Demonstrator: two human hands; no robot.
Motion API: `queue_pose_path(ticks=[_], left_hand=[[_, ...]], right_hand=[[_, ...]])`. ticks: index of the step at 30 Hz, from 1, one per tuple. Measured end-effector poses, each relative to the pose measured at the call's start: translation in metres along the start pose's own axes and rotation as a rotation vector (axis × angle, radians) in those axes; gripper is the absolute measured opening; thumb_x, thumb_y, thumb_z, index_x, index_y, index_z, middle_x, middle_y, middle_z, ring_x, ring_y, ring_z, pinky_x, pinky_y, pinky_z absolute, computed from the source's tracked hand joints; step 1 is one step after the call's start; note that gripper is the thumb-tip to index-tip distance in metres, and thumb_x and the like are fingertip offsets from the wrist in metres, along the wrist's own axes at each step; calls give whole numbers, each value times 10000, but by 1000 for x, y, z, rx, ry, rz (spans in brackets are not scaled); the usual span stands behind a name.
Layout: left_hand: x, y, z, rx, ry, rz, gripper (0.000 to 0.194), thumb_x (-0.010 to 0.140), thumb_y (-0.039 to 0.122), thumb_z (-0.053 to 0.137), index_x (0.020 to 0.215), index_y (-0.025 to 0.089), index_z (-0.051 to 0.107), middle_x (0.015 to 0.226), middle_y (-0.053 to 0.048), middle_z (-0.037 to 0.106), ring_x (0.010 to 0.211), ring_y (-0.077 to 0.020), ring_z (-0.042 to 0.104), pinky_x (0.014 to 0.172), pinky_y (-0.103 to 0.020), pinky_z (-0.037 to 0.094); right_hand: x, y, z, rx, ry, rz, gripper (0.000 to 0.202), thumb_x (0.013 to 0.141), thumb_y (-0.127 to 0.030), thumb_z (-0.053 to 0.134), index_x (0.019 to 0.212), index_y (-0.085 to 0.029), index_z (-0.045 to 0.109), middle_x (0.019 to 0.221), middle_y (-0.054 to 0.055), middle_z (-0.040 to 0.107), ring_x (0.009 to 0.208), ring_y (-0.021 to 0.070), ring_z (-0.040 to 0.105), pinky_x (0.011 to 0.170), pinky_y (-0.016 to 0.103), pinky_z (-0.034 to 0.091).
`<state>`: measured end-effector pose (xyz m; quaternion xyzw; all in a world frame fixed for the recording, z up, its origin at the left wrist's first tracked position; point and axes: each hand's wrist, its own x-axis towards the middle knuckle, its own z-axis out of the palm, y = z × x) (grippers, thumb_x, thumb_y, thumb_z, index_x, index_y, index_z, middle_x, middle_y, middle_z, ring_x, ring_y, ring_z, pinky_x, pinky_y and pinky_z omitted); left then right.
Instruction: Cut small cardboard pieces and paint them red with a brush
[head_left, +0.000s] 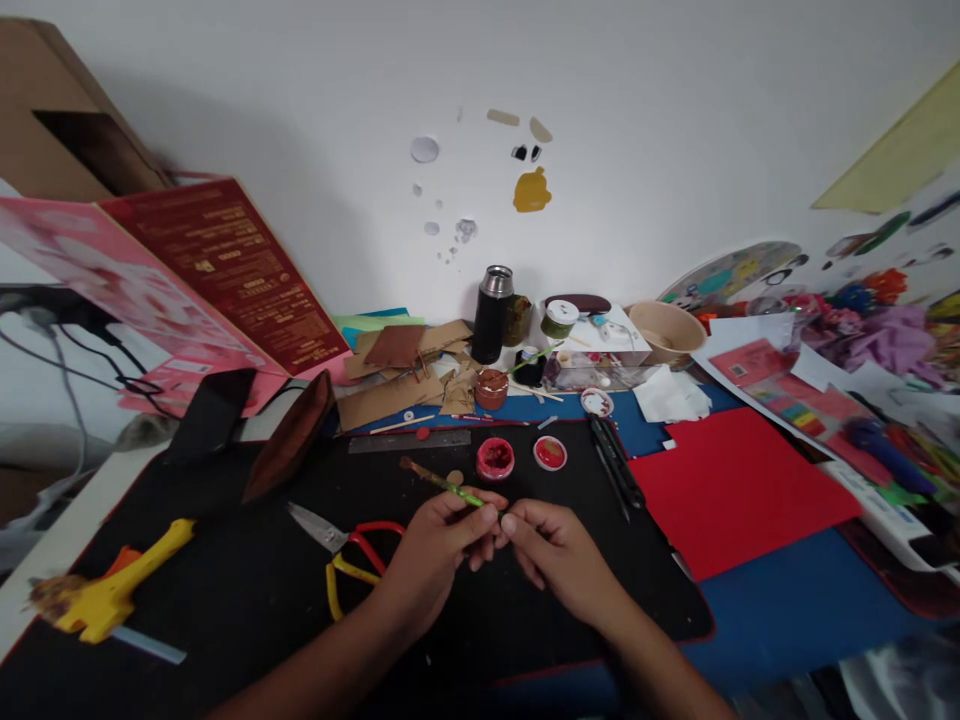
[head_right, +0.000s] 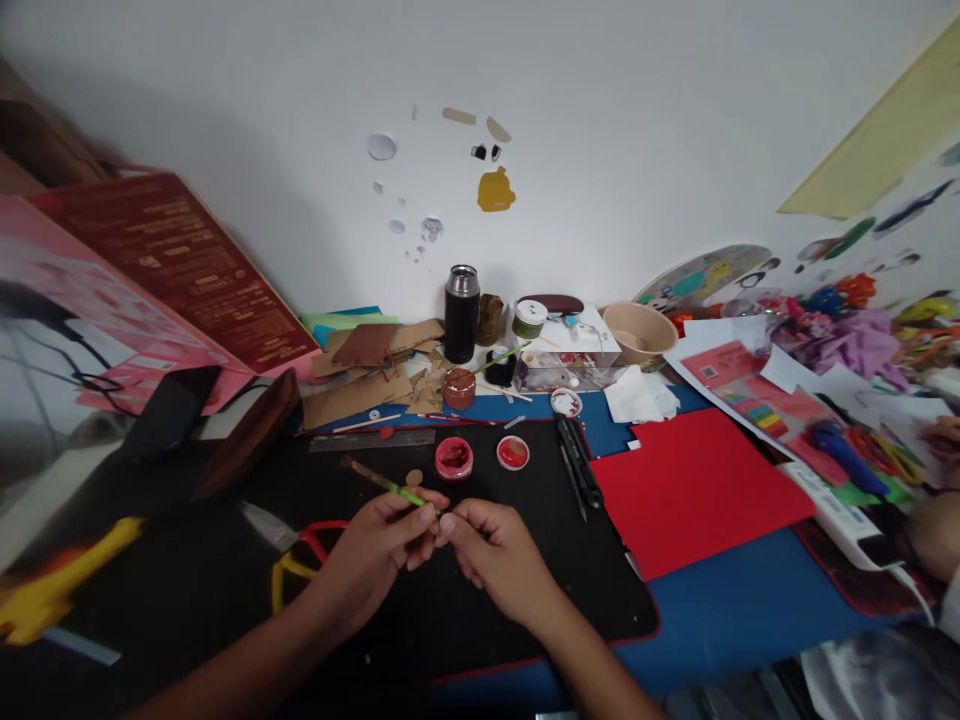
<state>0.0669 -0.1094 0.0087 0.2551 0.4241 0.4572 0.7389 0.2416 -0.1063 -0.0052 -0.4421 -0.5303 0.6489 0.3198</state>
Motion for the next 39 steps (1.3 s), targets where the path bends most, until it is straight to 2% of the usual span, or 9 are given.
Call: queue_pose_path(ticks=[5, 11, 19, 24, 28, 30, 32, 34, 39], left_hand=[[7, 1, -1, -46, 86, 22, 493, 547, 530, 1014, 780, 147, 809, 608, 0, 637, 515, -87, 531, 487, -205, 344], [3, 0, 8, -251, 150, -73, 463, 539, 452, 1042, 756, 150, 765, 671, 19, 624, 595, -66, 523, 577, -182, 425], [-1, 0, 18, -401, 130, -131, 447, 589, 435, 1032, 693, 147, 705, 659, 35, 582, 591, -56, 500, 592, -174, 454], [-12, -13, 17, -370, 14, -198, 540, 648, 483, 997, 1048, 176, 802, 851, -18, 682, 608, -51, 529, 553, -164, 432], [-20, -15, 3, -39, -158, -293, 702, 679, 605, 928, 1221, 192, 758, 784, -22, 683, 452, -70, 462, 400, -208, 310], [-15, -5, -8, 219, -56, -126, 619, 758, 554, 883, 1261, 224, 736, 802, -14, 679, 558, -118, 560, 495, -235, 428], [-1, 9, -19, 518, 126, 167, 523, 803, 443, 854, 1271, 257, 713, 930, -26, 696, 832, -191, 671, 781, -320, 554], [17, 21, -29, 786, 227, 396, 622, 806, 382, 835, 1386, 293, 627, 1098, -46, 710, 1047, -262, 672, 983, -438, 529], [54, 19, -39, 1302, 148, 576, 881, 732, 304, 907, 1506, 244, 492, 1392, -133, 666, 1342, -386, 561, 1170, -630, 383]], right_hand=[[0, 1, 0, 79, 116, -40, 522, 927, -680, 690, 853, -164, 677, 520, -72, 486, 415, 70, 366, 415, 194, 280], [4, -1, 21, 231, 203, -206, 459, 876, -611, 791, 1028, -188, 699, 606, -61, 549, 430, 70, 416, 406, 179, 318], [13, -6, 31, 181, 286, -277, 325, 940, -517, 754, 943, -192, 733, 728, 20, 698, 455, 89, 517, 403, 192, 384], [19, -18, 16, 155, 359, -295, 455, 1019, -588, 617, 869, -172, 725, 500, -44, 543, 365, 84, 429, 393, 203, 355], [23, -33, -10, 191, 414, -347, 504, 1036, -615, 583, 859, -165, 726, 498, -29, 563, 384, 94, 463, 420, 219, 352], [25, -39, -25, 192, 443, -381, 503, 1054, -601, 566, 875, -164, 741, 508, -24, 579, 393, 95, 471, 455, 239, 371], [27, -45, -37, 181, 477, -410, 525, 1068, -607, 535, 881, -165, 749, 485, -25, 561, 403, 106, 473, 461, 254, 360], [29, -52, -45, 169, 510, -433, 531, 1069, -615, 525, 877, -172, 745, 468, -28, 540, 403, 115, 465, 456, 264, 346], [37, -67, -50, 155, 535, -471, 511, 1057, -628, 538, 831, -206, 717, 441, -45, 485, 390, 129, 432, 442, 275, 348]])
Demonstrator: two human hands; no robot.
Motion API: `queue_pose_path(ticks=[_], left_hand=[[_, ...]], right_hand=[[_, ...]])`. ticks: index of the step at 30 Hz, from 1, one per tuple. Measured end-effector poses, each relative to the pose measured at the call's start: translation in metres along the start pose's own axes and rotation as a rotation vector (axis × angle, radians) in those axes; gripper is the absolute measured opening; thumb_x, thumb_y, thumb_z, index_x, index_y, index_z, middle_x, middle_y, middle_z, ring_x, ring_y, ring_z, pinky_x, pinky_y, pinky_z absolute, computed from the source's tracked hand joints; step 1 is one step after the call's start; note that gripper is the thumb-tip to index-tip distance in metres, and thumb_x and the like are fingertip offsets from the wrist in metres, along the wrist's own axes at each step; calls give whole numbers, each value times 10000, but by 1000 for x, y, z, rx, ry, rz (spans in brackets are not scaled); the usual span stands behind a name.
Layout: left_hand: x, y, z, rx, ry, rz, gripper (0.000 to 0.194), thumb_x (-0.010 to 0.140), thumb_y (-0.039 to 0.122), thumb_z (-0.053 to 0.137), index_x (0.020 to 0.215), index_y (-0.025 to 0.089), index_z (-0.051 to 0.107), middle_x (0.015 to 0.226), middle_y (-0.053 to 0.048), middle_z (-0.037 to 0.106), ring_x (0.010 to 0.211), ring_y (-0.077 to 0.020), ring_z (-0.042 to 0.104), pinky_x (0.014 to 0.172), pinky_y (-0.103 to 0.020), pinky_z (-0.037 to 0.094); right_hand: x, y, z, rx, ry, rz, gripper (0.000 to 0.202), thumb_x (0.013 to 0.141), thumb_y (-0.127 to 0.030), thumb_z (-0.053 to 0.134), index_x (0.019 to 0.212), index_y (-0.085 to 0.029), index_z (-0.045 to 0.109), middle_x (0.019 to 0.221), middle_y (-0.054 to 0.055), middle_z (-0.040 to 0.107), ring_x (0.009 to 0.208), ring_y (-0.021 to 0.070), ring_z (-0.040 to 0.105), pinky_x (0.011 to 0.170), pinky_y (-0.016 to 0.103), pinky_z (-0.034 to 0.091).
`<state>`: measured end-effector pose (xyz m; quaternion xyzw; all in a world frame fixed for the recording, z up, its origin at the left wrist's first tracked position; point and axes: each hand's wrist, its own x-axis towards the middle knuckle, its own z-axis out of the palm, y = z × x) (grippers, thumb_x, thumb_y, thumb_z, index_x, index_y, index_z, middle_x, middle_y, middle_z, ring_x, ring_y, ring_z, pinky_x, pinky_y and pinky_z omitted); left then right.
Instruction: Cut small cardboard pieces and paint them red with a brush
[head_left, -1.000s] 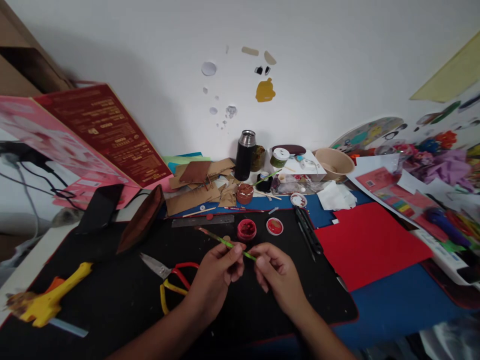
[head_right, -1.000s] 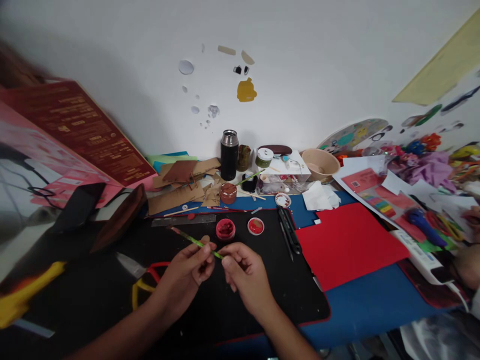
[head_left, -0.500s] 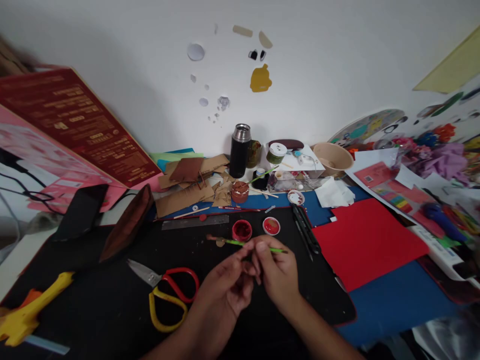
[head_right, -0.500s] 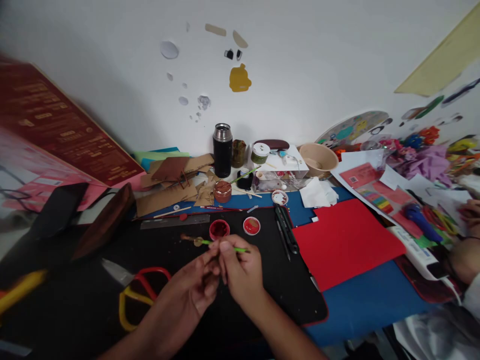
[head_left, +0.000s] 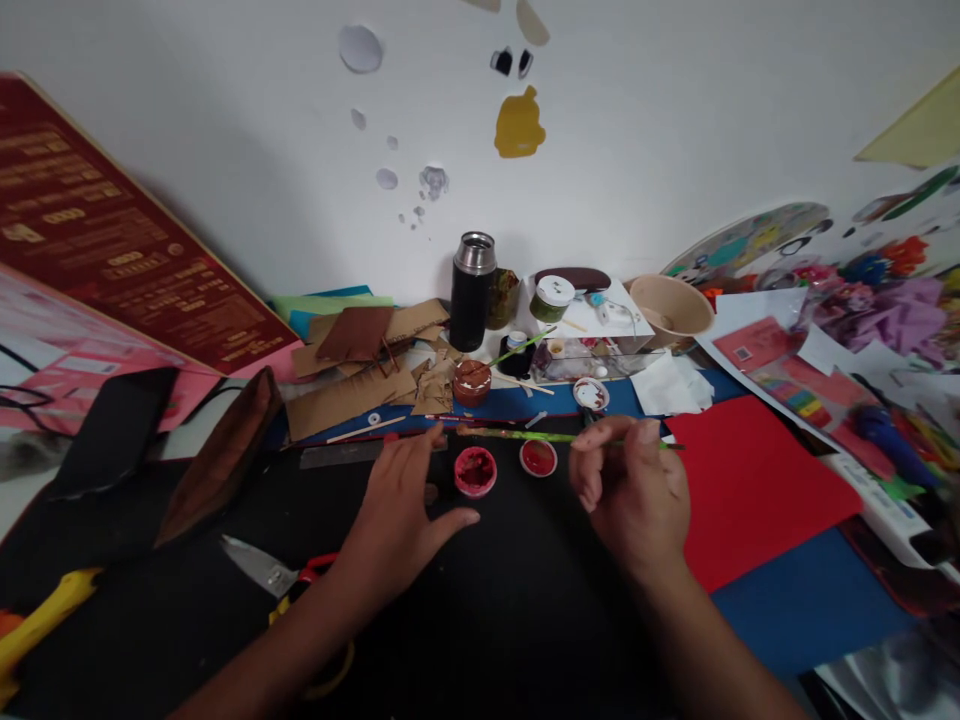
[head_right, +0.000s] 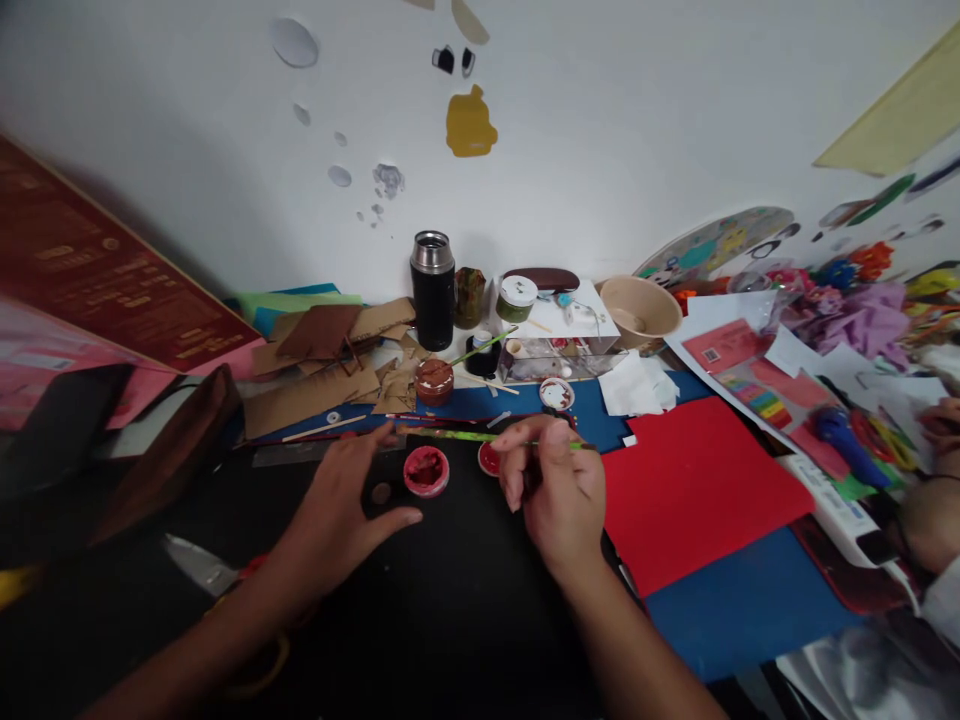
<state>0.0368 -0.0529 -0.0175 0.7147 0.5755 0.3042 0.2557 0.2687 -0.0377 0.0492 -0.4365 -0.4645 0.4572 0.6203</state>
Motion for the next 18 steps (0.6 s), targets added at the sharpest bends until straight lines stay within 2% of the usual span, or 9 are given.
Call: queue_pose_path(ticks=[3, 11, 14, 18], left_hand=[[2, -2, 11, 104, -59, 56, 868, 730, 310, 919, 1486, 219, 502, 1421, -148, 657, 1329, -390, 571, 1153, -619, 412], [4, -1, 24, 183, -72, 78, 696, 780, 348, 886, 1398, 214, 596, 1326, -134, 703, 1246, -390, 601, 1108, -604, 443], [7, 0, 25, 172, -59, 87, 581, 778, 332, 891, 1294, 217, 651, 1273, -119, 719, 1218, -380, 603, 1096, -585, 449], [10, 0, 19, 139, -1, 88, 512, 780, 296, 879, 1231, 223, 649, 1269, -113, 724, 1225, -369, 599, 1095, -561, 455]], right_hand=[[7, 2, 7, 51, -28, -14, 460, 1044, -598, 591, 830, -212, 718, 436, -57, 472, 371, 116, 394, 424, 266, 327], [18, 15, 23, 46, -139, 55, 430, 1048, -577, 589, 897, -203, 738, 489, -50, 504, 399, 119, 429, 444, 283, 351], [22, 14, 24, 39, -184, 53, 418, 1060, -558, 582, 947, -199, 764, 508, -40, 533, 419, 124, 462, 460, 289, 373], [28, 10, 24, 32, -195, 32, 422, 1051, -575, 588, 933, -211, 766, 561, -22, 586, 416, 120, 465, 450, 287, 385]])
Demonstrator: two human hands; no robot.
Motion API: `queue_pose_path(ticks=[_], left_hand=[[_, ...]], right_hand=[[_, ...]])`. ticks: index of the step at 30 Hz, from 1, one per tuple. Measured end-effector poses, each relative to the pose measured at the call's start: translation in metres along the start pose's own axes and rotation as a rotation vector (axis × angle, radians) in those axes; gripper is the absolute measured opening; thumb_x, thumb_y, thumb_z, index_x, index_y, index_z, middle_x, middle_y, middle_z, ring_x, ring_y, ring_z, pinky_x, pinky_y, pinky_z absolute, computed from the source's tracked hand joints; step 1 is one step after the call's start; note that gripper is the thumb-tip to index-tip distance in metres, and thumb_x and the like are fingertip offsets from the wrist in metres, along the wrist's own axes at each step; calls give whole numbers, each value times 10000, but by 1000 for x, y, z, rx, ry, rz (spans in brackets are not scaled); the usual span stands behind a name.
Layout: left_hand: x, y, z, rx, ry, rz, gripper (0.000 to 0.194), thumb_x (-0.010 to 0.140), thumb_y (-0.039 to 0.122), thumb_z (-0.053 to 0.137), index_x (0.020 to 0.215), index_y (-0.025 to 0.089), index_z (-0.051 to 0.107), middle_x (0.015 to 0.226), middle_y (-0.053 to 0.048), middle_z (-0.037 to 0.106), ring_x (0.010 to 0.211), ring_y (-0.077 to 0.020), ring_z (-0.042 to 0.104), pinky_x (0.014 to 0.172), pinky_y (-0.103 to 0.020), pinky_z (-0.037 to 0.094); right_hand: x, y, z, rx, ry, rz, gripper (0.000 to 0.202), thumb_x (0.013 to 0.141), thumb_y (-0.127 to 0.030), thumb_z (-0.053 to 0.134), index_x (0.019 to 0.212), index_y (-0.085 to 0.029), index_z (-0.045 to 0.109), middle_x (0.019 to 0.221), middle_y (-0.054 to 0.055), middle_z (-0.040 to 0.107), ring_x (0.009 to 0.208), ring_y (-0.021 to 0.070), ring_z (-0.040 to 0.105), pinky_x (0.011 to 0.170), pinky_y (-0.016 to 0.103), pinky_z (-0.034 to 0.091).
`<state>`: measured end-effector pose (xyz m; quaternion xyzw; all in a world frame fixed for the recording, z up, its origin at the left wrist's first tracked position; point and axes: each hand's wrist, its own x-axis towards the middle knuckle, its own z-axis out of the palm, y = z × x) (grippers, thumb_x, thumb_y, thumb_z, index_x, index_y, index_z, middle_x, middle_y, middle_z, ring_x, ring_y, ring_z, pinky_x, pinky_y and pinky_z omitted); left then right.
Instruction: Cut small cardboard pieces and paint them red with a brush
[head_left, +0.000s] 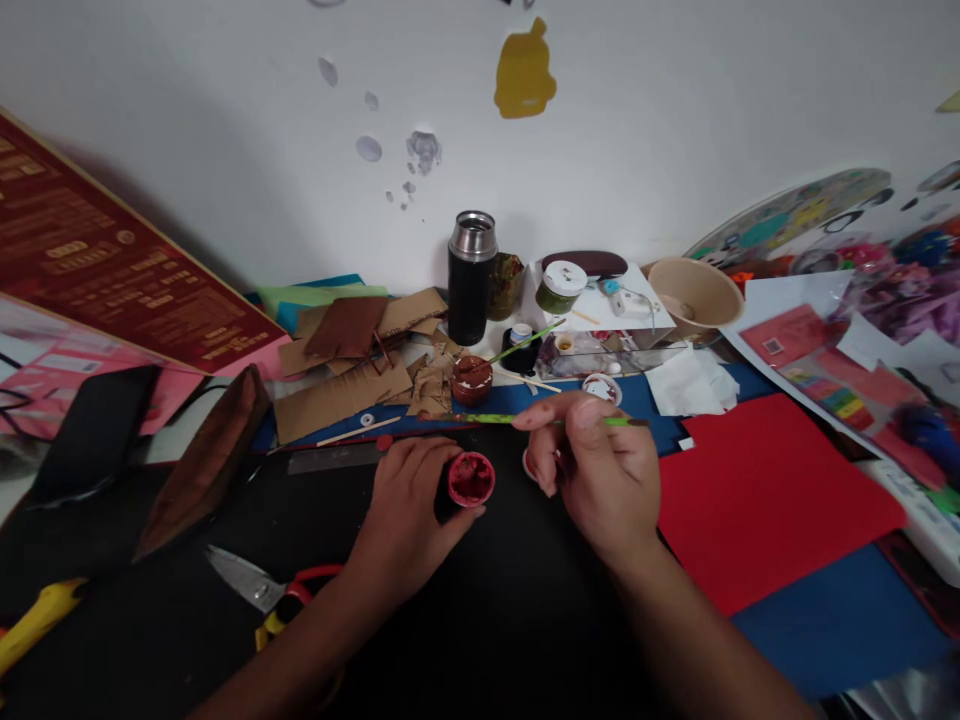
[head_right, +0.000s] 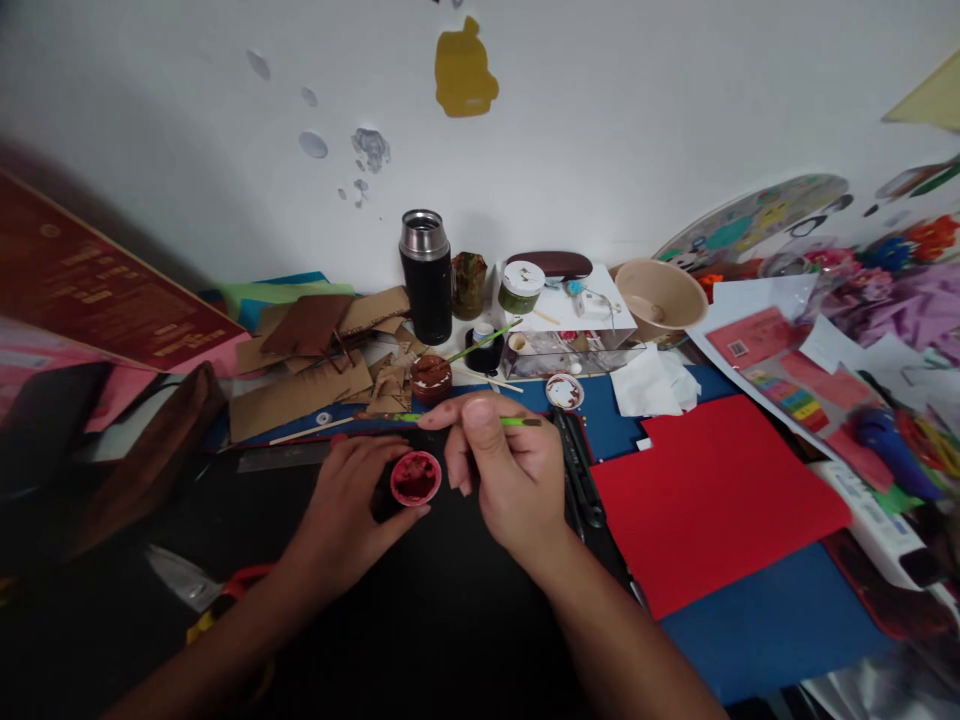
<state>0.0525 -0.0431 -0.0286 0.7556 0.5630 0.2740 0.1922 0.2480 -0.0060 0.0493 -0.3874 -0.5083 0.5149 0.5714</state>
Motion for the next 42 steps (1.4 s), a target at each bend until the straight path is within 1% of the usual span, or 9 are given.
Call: queue_pose_path(ticks=[3, 7, 12, 16, 21, 27, 33, 37, 42], left_hand=[[1, -3, -7, 8, 85, 4, 473, 824, 263, 823, 1249, 243, 615, 1311, -114, 714, 1273, -366, 580, 1112, -557, 447], [1, -11, -12, 28, 165, -6, 477, 853, 262, 794, 1278, 239, 580, 1306, -128, 695, 1288, -358, 580, 1119, -549, 453], [-1, -18, -15, 26, 177, -22, 492, 861, 230, 776, 1301, 251, 558, 1326, -115, 687, 1295, -351, 578, 1116, -545, 458], [0, -17, -16, 35, 176, -22, 488, 860, 189, 764, 1294, 256, 550, 1324, -102, 695, 1298, -348, 570, 1115, -546, 454], [1, -16, -16, 60, 193, 29, 495, 877, 182, 760, 1308, 249, 527, 1328, -111, 694, 1290, -353, 561, 1100, -548, 461], [0, -18, -15, 69, 192, 74, 526, 860, 142, 765, 1315, 243, 524, 1329, -111, 692, 1281, -347, 555, 1094, -543, 468], [-1, -18, -16, 62, 221, 85, 522, 847, 143, 773, 1302, 261, 545, 1316, -91, 703, 1261, -339, 569, 1075, -532, 482], [0, -18, -16, 70, 232, 97, 510, 857, 181, 788, 1300, 260, 549, 1305, -96, 712, 1255, -348, 573, 1066, -543, 484], [-1, -18, -14, 65, 238, 123, 504, 871, 191, 784, 1313, 258, 551, 1300, -102, 717, 1243, -344, 583, 1058, -539, 489]], right_hand=[[2, -1, 2, 0, 19, -15, 471, 1045, -619, 567, 917, -211, 762, 604, 0, 626, 416, 120, 467, 443, 293, 388], [0, 4, 1, 11, 32, -18, 498, 1049, -632, 550, 887, -212, 763, 530, -19, 564, 406, 123, 450, 438, 290, 375], [-2, 9, -6, 28, 120, -50, 513, 1061, -619, 536, 783, -223, 705, 479, -43, 477, 381, 116, 407, 401, 269, 355], [-2, 9, -6, 86, 125, -66, 498, 1060, -576, 576, 734, -224, 710, 483, -44, 465, 370, 101, 370, 367, 243, 319], [-8, 16, -6, 37, 48, -59, 495, 1059, -551, 592, 738, -204, 737, 531, -16, 553, 379, 102, 417, 378, 257, 360], [-14, 22, -9, -228, -120, -134, 428, 1110, -403, 533, 833, -211, 796, 656, 16, 683, 436, 102, 512, 468, 256, 437], [-6, 21, -4, -456, -262, -297, 266, 1084, -299, 574, 953, -195, 780, 854, 53, 818, 763, 168, 772, 721, 271, 590], [-7, 24, -2, -510, -278, -350, 281, 1086, -304, 568, 905, -202, 758, 841, 38, 818, 744, 161, 775, 702, 265, 583], [-10, 25, 0, -477, -316, -253, 351, 1112, -339, 513, 912, -196, 763, 778, 24, 784, 648, 134, 711, 637, 245, 535]])
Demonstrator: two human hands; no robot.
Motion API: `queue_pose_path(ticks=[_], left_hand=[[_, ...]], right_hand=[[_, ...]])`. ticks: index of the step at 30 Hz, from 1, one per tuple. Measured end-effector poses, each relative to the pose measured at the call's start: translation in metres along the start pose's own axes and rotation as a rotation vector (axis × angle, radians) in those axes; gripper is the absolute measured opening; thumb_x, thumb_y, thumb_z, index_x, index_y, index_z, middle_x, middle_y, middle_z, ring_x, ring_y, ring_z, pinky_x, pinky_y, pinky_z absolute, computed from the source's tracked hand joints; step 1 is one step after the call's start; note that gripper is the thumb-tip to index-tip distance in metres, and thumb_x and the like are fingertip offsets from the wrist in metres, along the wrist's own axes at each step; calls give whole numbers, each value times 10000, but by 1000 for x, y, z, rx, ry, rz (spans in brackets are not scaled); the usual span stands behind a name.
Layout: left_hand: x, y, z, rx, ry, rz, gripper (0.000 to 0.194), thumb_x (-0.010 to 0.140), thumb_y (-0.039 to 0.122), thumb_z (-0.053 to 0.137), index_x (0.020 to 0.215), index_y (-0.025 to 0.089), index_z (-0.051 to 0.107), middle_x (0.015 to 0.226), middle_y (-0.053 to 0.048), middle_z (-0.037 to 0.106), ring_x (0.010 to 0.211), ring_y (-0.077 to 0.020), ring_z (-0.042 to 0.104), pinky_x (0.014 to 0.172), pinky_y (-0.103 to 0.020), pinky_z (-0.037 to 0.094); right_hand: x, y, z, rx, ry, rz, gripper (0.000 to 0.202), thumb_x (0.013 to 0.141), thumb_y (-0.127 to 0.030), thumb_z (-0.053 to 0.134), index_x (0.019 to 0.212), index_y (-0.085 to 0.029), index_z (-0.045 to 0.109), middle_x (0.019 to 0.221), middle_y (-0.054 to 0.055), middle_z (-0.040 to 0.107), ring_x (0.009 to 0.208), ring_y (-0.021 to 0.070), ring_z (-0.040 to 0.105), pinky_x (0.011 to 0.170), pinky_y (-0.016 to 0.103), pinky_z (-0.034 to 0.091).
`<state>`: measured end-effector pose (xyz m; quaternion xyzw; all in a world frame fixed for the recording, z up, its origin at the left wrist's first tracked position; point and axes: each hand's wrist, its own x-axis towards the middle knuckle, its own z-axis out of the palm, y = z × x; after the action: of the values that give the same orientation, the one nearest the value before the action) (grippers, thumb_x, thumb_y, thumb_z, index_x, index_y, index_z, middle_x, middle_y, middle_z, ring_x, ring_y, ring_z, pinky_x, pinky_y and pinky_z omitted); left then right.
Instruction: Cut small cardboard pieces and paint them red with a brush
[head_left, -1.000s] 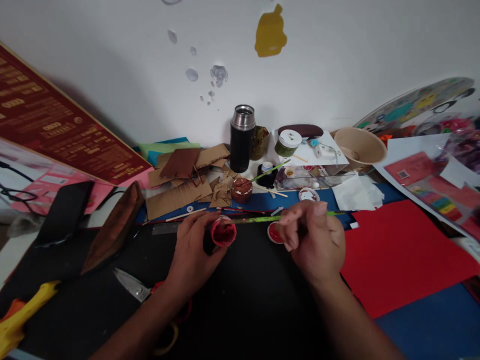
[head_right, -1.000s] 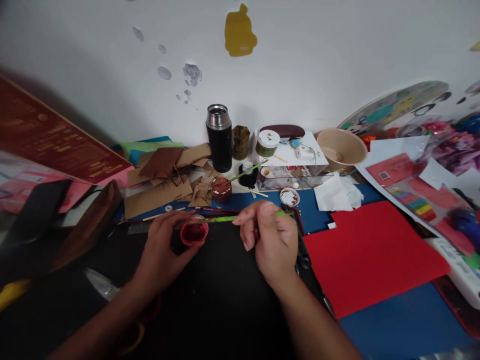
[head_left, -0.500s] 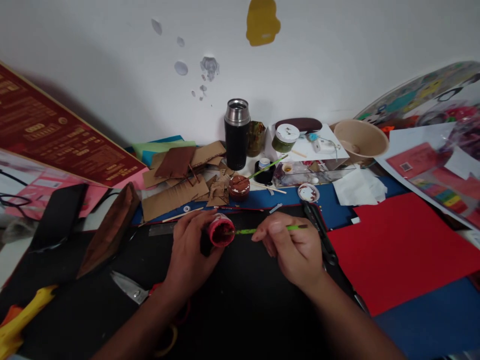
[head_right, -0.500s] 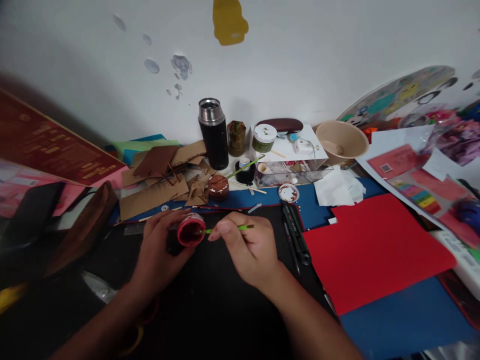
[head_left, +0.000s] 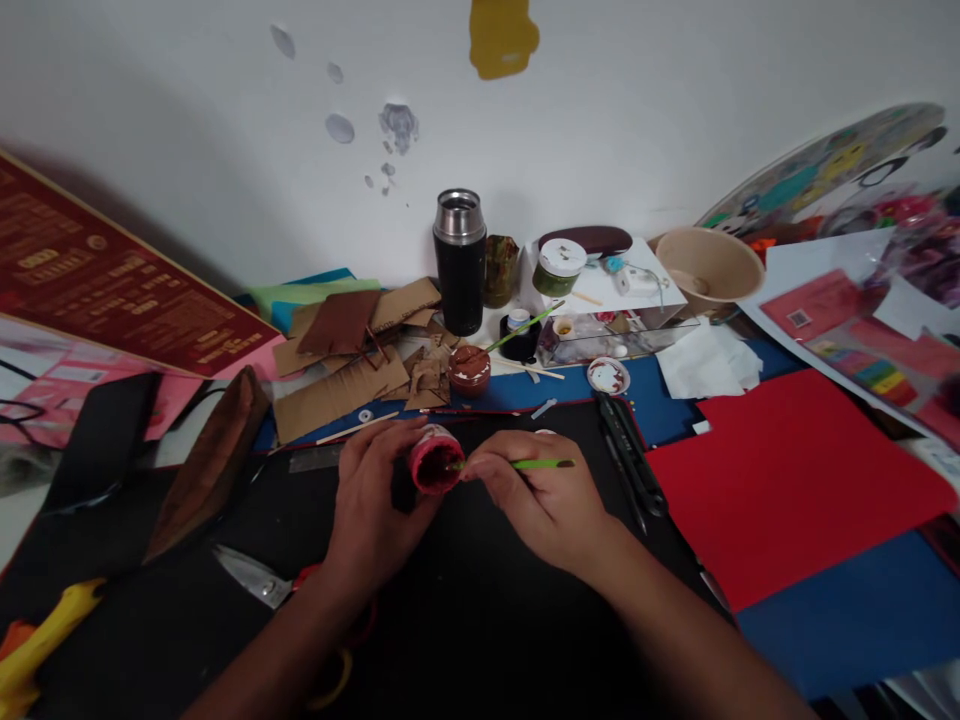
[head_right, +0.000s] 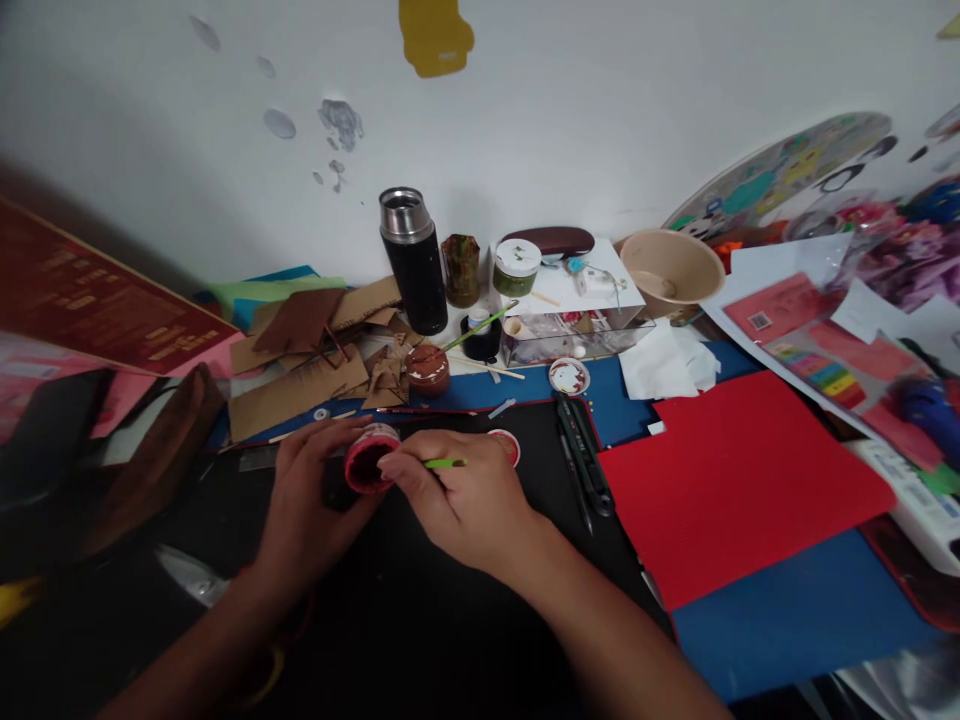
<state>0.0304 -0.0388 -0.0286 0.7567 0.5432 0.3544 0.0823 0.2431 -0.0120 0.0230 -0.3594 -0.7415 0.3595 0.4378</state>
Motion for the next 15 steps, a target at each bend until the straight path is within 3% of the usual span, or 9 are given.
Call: queue_pose_path(ticks=[4, 15], left_hand=[[0, 1, 0, 0, -10, 14, 486, 873, 184, 780, 1299, 260, 559, 1298, -98, 720, 1233, -339, 586, 1051, -531, 493], [1, 0, -1, 56, 5, 45, 480, 874, 183, 778, 1291, 252, 551, 1267, -104, 728, 1202, -339, 612, 1037, -538, 489]], right_hand=[[1, 1, 2, -11, -55, -13, 392, 1126, -335, 480, 891, -178, 751, 782, 37, 770, 679, 138, 707, 637, 243, 495], [-1, 3, 0, -135, -11, 0, 426, 1130, -371, 463, 833, -187, 707, 734, 18, 742, 632, 135, 669, 628, 264, 438]])
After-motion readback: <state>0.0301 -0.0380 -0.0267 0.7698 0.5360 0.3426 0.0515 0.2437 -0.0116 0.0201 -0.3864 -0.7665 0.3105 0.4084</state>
